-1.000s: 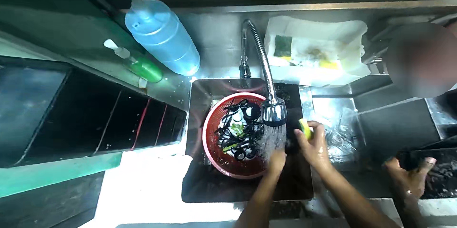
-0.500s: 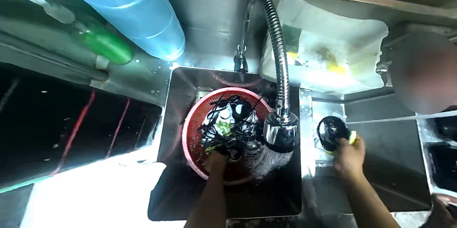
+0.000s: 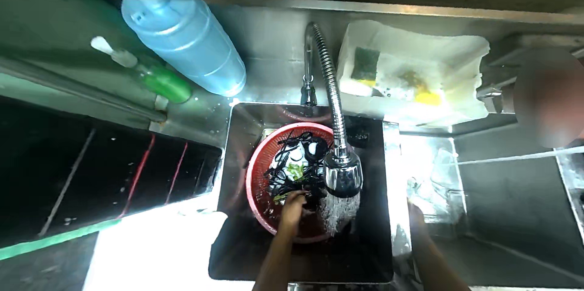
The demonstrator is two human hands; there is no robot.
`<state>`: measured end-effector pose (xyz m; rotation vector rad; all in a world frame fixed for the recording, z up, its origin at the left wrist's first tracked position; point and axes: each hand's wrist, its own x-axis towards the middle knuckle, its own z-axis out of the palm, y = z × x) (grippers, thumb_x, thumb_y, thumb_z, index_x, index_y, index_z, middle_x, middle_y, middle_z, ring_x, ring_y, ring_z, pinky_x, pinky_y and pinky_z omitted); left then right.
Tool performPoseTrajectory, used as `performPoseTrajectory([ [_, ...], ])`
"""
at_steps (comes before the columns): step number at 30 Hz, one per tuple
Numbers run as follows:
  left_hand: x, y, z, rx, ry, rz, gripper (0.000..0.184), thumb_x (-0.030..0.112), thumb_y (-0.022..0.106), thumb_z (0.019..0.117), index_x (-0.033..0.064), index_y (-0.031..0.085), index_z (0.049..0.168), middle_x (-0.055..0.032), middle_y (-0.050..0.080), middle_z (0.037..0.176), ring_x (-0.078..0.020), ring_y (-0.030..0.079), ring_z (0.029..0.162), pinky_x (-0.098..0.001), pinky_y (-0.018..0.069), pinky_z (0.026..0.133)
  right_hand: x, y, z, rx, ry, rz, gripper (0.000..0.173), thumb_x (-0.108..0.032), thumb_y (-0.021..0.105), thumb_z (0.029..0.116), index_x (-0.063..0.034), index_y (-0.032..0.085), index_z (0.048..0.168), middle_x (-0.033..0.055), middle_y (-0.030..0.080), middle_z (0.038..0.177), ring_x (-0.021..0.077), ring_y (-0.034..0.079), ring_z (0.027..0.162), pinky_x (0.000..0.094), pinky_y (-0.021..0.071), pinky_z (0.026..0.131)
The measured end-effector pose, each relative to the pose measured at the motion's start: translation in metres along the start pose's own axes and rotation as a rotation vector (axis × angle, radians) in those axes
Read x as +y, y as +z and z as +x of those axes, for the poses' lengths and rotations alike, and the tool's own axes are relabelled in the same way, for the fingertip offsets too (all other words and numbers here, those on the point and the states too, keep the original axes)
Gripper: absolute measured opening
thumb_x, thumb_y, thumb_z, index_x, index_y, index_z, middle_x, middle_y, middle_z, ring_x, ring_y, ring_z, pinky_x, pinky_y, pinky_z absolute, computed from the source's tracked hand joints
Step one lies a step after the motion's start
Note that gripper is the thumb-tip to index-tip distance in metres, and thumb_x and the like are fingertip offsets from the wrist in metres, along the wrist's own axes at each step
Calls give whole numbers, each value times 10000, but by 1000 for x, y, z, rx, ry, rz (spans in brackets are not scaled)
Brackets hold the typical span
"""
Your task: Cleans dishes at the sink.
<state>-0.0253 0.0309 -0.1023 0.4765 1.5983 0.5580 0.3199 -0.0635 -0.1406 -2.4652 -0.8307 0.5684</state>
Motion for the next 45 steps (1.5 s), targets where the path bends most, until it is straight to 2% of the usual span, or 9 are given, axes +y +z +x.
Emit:
performPoseTrajectory([
  [2, 15, 9, -26, -55, -61, -353, 278, 142, 451, 1027, 25, 629, 1204, -156, 687, 1081, -270, 682, 946, -472, 593, 783, -68, -39, 14, -15, 176, 376, 451, -277, 410, 1100, 41, 509, 1404, 216, 643, 1179, 250, 657, 960, 440, 565, 839],
  [4, 31, 23, -47, -102, -147, -631, 349, 291, 384, 1090, 40, 581, 1232, -181, 674, 1090, -323, 680, 984, -543, 585, 808, -117, -70, 1, -49, -211, 398, 414, -196, 380, 1057, 55, 524, 1354, 196, 646, 1135, 230, 669, 913, 425, 588, 780],
  [8, 51, 68, -78, -227, -229, -821, 563, 501, 304, 1085, 81, 495, 1407, -237, 652, 1250, -405, 660, 1129, -621, 547, 921, -190, -68, -62, -399, -732, 4, 359, -231, 547, 1030, -22, 627, 1310, 206, 613, 1339, 345, 583, 1268, 509, 492, 1077],
  [17, 61, 65, -85, -207, 17, -794, 706, 624, 183, 1061, 102, 561, 1349, -134, 694, 1181, -258, 687, 1040, -454, 583, 842, -226, -28, -105, -969, -687, -71, 405, -144, 526, 1030, -18, 600, 1407, 219, 501, 1518, 360, 392, 1471, 506, 267, 1245],
  [22, 62, 56, -96, -161, 156, -553, 357, 69, 495, 1053, 70, 510, 1410, -146, 688, 1119, -231, 691, 948, -418, 596, 812, -221, -14, -100, -839, -728, -22, 399, -174, 611, 981, 14, 644, 1331, 241, 546, 1450, 381, 454, 1410, 514, 326, 1215],
  [25, 60, 43, -89, -78, 158, -700, 361, 81, 403, 1068, 86, 506, 1414, -114, 657, 1212, -195, 671, 997, -384, 581, 820, -236, -33, -107, -992, -713, -111, 404, -205, 472, 1065, 7, 607, 1382, 233, 555, 1454, 366, 447, 1427, 495, 281, 1236],
  [34, 29, 109, -104, -395, -89, -488, 464, 367, 342, 1121, 8, 576, 1299, -137, 705, 1099, -228, 692, 1003, -424, 589, 880, -203, -23, -92, -612, 171, 994, 320, -242, 337, 1122, -56, 582, 1211, 102, 669, 957, 189, 669, 826, 397, 590, 730],
  [39, 26, 134, -95, -206, 354, 93, 454, 245, 629, 1009, 4, 551, 1385, -163, 690, 1197, -215, 677, 1107, -420, 551, 1006, -172, -60, -87, -470, -199, 523, 492, -222, 631, 984, -29, 438, 1392, 103, 670, 1124, 162, 696, 948, 373, 621, 814],
  [45, -10, 93, -37, -180, 482, 570, 456, 416, 500, 1050, 68, 679, 1283, -157, 690, 1250, -276, 642, 1197, -485, 482, 1078, -122, -71, -21, -15, -60, 580, 470, -32, 631, 935, 46, 442, 1358, 164, 642, 1096, 209, 684, 892, 402, 615, 758],
])
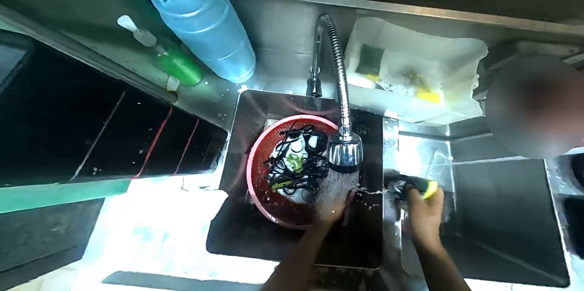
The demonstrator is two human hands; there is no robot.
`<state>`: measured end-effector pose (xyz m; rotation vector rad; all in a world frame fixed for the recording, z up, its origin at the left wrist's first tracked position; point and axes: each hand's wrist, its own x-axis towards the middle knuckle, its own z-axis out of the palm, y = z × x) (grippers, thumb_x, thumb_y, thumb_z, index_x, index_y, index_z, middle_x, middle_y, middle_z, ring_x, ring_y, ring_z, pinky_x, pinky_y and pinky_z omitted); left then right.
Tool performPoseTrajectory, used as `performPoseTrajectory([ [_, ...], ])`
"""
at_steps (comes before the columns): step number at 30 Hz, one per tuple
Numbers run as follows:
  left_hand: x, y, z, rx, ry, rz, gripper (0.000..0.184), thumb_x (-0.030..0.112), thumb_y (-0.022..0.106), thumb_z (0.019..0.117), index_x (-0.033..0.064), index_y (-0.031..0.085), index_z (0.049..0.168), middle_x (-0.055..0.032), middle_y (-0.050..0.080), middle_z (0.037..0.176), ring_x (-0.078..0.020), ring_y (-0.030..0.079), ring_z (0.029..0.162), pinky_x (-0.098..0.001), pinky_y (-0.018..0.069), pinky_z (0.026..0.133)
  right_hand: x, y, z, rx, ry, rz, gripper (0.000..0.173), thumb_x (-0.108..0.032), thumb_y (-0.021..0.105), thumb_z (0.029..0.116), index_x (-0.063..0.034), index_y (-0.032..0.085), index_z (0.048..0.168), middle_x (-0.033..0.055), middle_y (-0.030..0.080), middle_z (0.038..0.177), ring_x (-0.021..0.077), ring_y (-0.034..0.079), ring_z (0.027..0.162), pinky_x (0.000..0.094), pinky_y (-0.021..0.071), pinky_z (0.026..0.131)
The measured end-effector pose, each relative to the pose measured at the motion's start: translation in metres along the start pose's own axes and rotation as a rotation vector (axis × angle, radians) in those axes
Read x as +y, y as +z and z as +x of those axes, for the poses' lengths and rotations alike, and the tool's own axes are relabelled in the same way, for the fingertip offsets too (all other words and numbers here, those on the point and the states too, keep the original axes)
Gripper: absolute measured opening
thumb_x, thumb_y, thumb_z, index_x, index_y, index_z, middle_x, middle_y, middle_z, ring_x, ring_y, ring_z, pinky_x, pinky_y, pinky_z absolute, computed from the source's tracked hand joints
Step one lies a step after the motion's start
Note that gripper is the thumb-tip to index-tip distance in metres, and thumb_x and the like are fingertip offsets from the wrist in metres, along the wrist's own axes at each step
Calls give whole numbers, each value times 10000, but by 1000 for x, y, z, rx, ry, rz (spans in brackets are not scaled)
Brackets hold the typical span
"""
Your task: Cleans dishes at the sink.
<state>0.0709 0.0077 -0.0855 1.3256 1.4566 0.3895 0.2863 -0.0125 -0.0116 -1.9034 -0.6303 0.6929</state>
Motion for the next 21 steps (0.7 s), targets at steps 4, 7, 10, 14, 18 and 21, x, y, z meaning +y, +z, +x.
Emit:
performPoseTrajectory([
  [4, -72, -28, 13, -106, -531, 276, 482, 267, 522, 1049, -21, 526, 1435, -254, 541, 1448, -386, 498, 1379, -531, 384, 1156, 70, -19, 44, 238, 379, 11, 488, -69, 593, 989, 16, 374, 1416, 185, 597, 1015, 236, 641, 733, 428, 583, 624],
  [7, -94, -28, 23, -213, -658, 338, 527, 226, 498, 1062, -74, 431, 1489, -292, 432, 1533, -431, 402, 1444, -551, 333, 1185, 104, -25, 35, 69, 659, -225, 333, -201, 589, 1032, 49, 565, 1250, 155, 611, 964, 204, 581, 770, 411, 522, 705],
  [10, -125, -11, 35, -100, -677, 232, 543, 243, 512, 1057, -59, 417, 1499, -286, 457, 1514, -409, 446, 1420, -525, 368, 1174, 106, -22, 14, -14, 465, -233, 315, -213, 549, 1059, 65, 581, 1205, 185, 628, 986, 217, 603, 816, 413, 527, 727],
  [14, -153, 0, 47, -44, -634, 230, 574, 280, 583, 1019, -34, 457, 1483, -259, 471, 1513, -373, 451, 1423, -509, 355, 1187, -207, 61, -54, -255, 600, -444, 301, 1, 373, 1085, 207, 426, 1298, 253, 553, 1095, 121, 497, 870, 222, 424, 844],
  [18, -133, -9, 44, -141, -587, 241, 554, 234, 548, 1032, -47, 433, 1496, -261, 442, 1538, -378, 434, 1437, -528, 355, 1185, -351, 96, -89, -229, 619, -444, 302, 75, 364, 1045, 262, 460, 1262, 280, 607, 1093, 67, 570, 841, 126, 429, 811],
  [21, -118, -24, 37, -108, -565, 175, 585, 232, 566, 1033, -89, 397, 1491, -286, 447, 1520, -380, 444, 1427, -494, 356, 1188, -118, 21, -27, -68, -186, -190, 265, 15, 498, 1010, 216, 459, 1178, 275, 610, 902, 178, 641, 726, 262, 539, 654],
])
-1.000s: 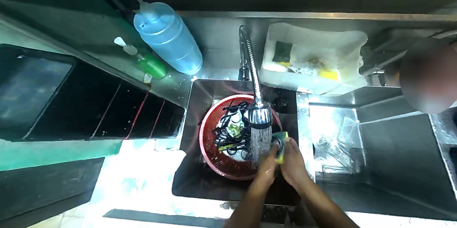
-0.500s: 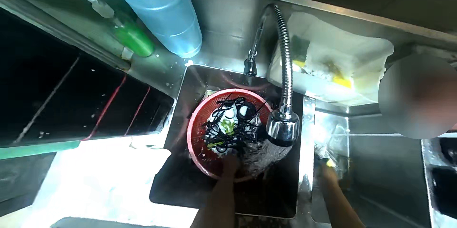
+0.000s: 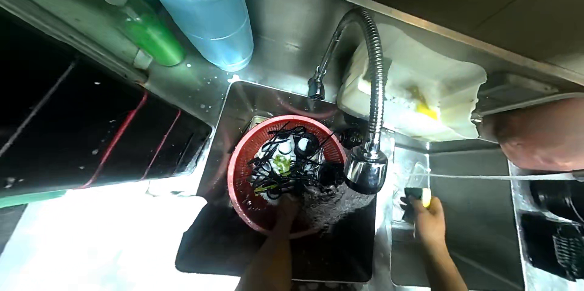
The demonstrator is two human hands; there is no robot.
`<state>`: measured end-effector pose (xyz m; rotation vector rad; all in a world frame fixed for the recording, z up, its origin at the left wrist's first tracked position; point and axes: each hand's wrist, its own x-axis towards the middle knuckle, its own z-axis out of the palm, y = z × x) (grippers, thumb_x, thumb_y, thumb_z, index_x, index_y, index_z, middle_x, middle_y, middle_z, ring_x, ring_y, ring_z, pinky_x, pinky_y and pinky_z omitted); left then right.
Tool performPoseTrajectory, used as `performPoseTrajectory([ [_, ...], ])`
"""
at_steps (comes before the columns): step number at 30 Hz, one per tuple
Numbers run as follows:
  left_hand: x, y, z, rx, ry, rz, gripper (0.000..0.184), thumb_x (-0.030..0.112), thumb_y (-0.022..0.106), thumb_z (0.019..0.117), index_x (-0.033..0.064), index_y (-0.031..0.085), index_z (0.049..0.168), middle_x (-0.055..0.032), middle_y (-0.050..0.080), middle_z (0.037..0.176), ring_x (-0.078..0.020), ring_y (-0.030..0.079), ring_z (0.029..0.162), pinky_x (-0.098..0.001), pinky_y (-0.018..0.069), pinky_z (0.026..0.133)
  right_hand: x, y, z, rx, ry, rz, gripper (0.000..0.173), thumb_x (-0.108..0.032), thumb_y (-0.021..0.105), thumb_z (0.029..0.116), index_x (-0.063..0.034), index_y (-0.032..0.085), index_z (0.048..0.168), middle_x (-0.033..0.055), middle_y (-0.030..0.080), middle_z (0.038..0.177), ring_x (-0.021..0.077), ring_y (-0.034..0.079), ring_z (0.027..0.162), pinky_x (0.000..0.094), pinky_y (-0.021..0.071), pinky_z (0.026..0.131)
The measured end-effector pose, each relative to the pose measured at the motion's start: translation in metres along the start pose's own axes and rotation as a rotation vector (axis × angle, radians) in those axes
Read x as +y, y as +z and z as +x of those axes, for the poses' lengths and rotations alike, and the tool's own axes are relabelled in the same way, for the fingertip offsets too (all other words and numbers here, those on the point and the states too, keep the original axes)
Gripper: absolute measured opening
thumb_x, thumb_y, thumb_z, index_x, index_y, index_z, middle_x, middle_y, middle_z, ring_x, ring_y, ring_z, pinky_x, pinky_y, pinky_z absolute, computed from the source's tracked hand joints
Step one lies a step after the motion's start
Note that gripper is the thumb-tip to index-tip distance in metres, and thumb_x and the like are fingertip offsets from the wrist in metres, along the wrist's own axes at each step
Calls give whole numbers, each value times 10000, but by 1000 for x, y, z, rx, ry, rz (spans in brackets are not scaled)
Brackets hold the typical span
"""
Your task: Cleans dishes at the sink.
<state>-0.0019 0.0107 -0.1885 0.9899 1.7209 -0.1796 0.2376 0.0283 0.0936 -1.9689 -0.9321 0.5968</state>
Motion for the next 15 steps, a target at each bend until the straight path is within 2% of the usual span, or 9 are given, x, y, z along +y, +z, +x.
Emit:
performPoseTrajectory([
  [1, 1, -5, -6, -7, -24, 4, 603, 248, 586, 1022, -85, 399, 1489, -281, 462, 1508, -376, 464, 1412, -497, 375, 1176, 81, -9, 16, 21, -115, 57, 307, -52, 560, 976, 143, 490, 1202, 222, 669, 900, 188, 703, 702, 285, 600, 593],
  [2, -1, -9, -12, -39, -50, 26, 609, 253, 586, 1021, -78, 394, 1495, -276, 461, 1511, -373, 462, 1414, -502, 376, 1175, 116, -18, 23, -30, -23, 43, 346, -104, 595, 957, 62, 505, 1246, 164, 706, 954, 204, 733, 749, 335, 634, 624],
  [5, -13, -10, -26, -79, 104, 142, 523, 263, 474, 1077, -123, 463, 1430, -327, 483, 1466, -417, 470, 1395, -491, 387, 1164, 104, -12, 22, -120, 150, 14, 362, -129, 623, 921, -7, 545, 1253, 108, 719, 1001, 223, 733, 827, 393, 638, 706],
  [7, -20, -14, -59, 199, 464, 219, 479, 236, 434, 1072, -176, 601, 1251, -374, 629, 1228, -454, 627, 1172, -431, 510, 1023, 88, -5, 6, -169, 108, 8, 351, -137, 621, 910, -9, 565, 1233, 102, 721, 996, 212, 724, 808, 379, 627, 667],
  [8, 30, -64, -100, -193, 197, 286, 493, 210, 339, 1128, -120, 373, 1493, -308, 405, 1544, -380, 399, 1457, -405, 322, 1203, 84, -4, -4, -201, 72, -15, 355, -147, 620, 902, -16, 569, 1228, 88, 724, 988, 191, 718, 783, 359, 615, 635],
  [9, 66, -86, -124, -282, 16, 191, 486, 163, 377, 1119, -92, 326, 1530, -258, 340, 1606, -334, 337, 1502, -404, 267, 1226, 82, -7, -15, -238, 33, -54, 362, -156, 625, 898, -23, 573, 1231, 68, 718, 982, 161, 703, 767, 336, 606, 627],
  [11, 101, -94, -147, -163, -134, -66, 469, 104, 496, 1069, -112, 405, 1475, -265, 427, 1548, -348, 421, 1445, -436, 313, 1200, 80, -20, -35, -315, -47, -167, 362, -144, 648, 890, -28, 596, 1229, 46, 713, 1008, 106, 688, 808, 302, 602, 694],
  [13, 109, -96, -148, -146, -165, -170, 480, 119, 489, 1079, -127, 387, 1479, -292, 404, 1552, -375, 409, 1449, -448, 311, 1203, 82, -35, -49, -400, -95, -247, 352, -84, 677, 880, 8, 612, 1213, 101, 719, 1078, 141, 704, 903, 345, 608, 797],
  [15, 112, -101, -145, -140, -174, -225, 470, 119, 496, 1077, -132, 405, 1463, -294, 414, 1543, -374, 417, 1440, -437, 327, 1190, 88, -46, -59, -427, -93, -281, 341, -44, 684, 873, 48, 610, 1193, 143, 719, 1076, 173, 711, 913, 374, 605, 816],
])
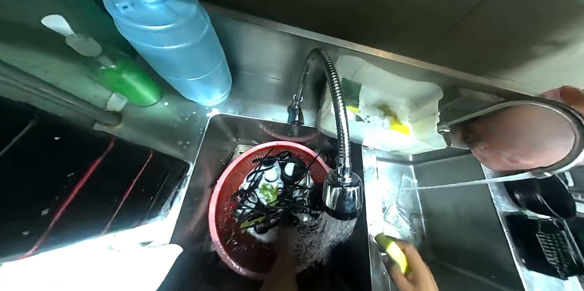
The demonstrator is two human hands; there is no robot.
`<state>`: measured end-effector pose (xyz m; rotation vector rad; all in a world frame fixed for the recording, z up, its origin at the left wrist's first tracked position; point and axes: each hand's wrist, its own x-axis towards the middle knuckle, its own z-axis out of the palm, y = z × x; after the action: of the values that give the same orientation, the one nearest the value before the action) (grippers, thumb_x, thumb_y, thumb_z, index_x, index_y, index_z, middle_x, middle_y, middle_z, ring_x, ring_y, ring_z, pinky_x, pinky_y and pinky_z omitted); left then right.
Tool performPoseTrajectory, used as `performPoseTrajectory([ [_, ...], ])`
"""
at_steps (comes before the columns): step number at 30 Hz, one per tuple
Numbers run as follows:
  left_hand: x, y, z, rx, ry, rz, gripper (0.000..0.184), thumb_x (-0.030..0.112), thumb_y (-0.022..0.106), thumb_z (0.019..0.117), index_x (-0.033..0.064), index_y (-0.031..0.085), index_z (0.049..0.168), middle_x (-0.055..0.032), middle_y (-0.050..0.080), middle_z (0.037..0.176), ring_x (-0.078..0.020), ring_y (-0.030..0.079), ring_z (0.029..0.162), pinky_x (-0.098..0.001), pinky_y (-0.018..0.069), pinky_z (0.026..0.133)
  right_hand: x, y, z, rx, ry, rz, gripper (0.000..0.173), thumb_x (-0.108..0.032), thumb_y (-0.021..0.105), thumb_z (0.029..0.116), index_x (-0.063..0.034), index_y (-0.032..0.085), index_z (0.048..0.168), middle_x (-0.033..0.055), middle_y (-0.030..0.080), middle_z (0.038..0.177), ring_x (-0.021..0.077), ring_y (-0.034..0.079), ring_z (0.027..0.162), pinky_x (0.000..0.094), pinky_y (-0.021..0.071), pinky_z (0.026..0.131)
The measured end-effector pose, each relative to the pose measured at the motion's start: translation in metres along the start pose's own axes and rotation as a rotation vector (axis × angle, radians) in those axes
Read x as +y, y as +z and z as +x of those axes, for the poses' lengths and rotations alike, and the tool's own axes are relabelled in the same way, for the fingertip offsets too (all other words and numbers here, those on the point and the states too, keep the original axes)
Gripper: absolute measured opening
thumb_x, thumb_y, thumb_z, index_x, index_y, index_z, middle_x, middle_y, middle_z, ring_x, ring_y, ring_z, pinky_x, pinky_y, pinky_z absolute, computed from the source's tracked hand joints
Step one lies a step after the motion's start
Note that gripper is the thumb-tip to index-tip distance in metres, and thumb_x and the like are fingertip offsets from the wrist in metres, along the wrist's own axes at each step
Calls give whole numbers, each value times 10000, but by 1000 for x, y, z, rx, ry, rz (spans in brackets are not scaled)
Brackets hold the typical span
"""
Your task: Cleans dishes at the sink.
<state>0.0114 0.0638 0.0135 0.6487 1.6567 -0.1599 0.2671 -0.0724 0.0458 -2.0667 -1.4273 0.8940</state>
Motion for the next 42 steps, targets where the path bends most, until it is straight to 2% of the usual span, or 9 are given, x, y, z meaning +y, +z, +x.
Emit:
performPoseTrajectory([
  [4, -26, 8, 38, -81, 150, 117, 448, 126, 457, 1096, -113, 397, 1471, -263, 418, 1549, -333, 409, 1448, -411, 318, 1193, 6, -8, -12, 37, 90, -11, 337, -39, 689, 870, 59, 607, 1182, 144, 709, 1001, 166, 697, 843, 361, 597, 771],
  [6, -96, 45, 111, 226, 527, 240, 445, 231, 501, 1065, -147, 596, 1282, -338, 615, 1293, -434, 587, 1248, -487, 451, 1094, 1, -7, -7, 67, 123, 4, 346, -49, 675, 865, 32, 608, 1195, 116, 702, 978, 148, 683, 808, 350, 591, 728],
  [8, -95, 33, 128, 58, 335, 208, 463, 271, 535, 1055, -90, 576, 1341, -299, 576, 1370, -402, 528, 1330, -526, 404, 1139, -4, 2, 2, 98, 134, 78, 342, -98, 659, 880, -10, 605, 1206, 73, 701, 976, 122, 675, 785, 327, 589, 684],
  [15, -41, 34, 48, -357, 74, -1087, 522, 466, 369, 1070, 67, 506, 1377, -228, 671, 1184, -386, 690, 1007, -583, 583, 822, -30, 76, 43, -137, 70, 230, 394, -328, 650, 971, -77, 599, 1271, 60, 688, 1042, 146, 679, 884, 380, 601, 796],
  [20, -19, 54, 24, -302, 173, -1310, 486, 427, 286, 1096, 38, 522, 1268, -207, 674, 1046, -334, 697, 864, -511, 604, 728, -39, 88, 43, -91, 1, 234, 477, -442, 620, 977, -65, 604, 1267, 87, 664, 1141, 166, 662, 1018, 384, 578, 908],
  [25, -9, 66, 6, -257, 307, -1306, 522, 453, 287, 1099, 42, 576, 1240, -172, 693, 1054, -279, 695, 936, -471, 594, 787, -52, 101, 56, -331, -131, -63, 400, -319, 462, 1032, -157, 668, 1334, 106, 534, 1490, 300, 455, 1410, 485, 379, 1176],
  [31, -13, 51, 21, -352, 483, -1344, 727, 632, 164, 1051, 143, 464, 1497, -174, 601, 1396, -364, 605, 1242, -584, 525, 955, -84, 107, 61, -401, -158, 191, 357, -147, 553, 983, -24, 687, 1289, 166, 614, 1399, 272, 519, 1373, 433, 381, 1191],
  [34, -6, 52, -5, -291, 423, -1363, 512, 440, 224, 1099, 105, 572, 1266, -117, 682, 1114, -247, 675, 1017, -478, 575, 855, -82, 108, 78, -240, -179, 190, 342, -157, 674, 909, -74, 724, 1236, 136, 647, 1341, 286, 551, 1317, 489, 435, 1138],
  [42, -5, 44, 3, -164, 695, -1036, 403, 166, 399, 1066, 32, 480, 1437, -171, 612, 1384, -281, 619, 1237, -451, 532, 1015, -77, 100, 54, -377, 19, 680, 251, -166, 552, 1010, -36, 721, 1141, 98, 693, 1187, 151, 662, 1088, 345, 557, 966],
])
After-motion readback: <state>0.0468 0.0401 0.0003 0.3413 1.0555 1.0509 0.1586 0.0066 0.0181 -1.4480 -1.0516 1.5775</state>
